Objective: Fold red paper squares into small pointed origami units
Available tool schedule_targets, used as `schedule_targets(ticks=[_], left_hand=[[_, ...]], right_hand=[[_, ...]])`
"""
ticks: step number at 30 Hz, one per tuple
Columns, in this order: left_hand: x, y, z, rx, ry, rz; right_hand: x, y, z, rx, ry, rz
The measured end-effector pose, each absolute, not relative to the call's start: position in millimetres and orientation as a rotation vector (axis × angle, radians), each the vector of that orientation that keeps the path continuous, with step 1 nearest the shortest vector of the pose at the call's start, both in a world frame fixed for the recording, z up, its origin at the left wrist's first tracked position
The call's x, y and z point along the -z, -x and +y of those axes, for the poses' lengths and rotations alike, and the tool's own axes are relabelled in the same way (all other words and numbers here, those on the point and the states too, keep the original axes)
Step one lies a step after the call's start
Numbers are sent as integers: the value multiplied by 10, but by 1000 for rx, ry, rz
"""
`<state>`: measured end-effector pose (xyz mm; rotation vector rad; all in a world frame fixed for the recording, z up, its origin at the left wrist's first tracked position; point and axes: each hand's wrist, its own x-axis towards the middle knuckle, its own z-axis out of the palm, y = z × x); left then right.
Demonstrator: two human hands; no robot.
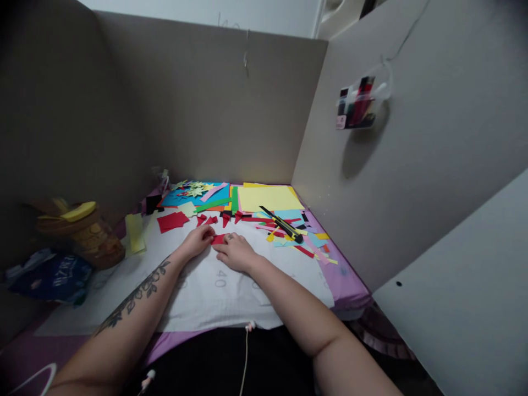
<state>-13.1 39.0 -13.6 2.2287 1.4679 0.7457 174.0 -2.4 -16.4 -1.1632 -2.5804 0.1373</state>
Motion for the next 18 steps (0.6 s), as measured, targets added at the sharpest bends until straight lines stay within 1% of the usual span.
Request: schedule_targets(ticks=[6, 9, 13, 16, 18], left_hand=[[211, 154, 409, -901, -2128, 1497], [198, 152, 392, -907, -2170, 1462], [137, 152, 334, -883, -2259, 1366], [123, 158, 298, -800, -2343, 1273], [138, 165, 291, -737, -2384, 1248]], right_hand=[[178, -1623, 50, -201, 1241, -2519], [261, -1672, 117, -399, 1174, -2264], [375, -1811, 214, -651, 1190, -1728], [407, -1886, 247, -733, 1254, -1598], [400, -1899, 241, -718, 1283, -1598]])
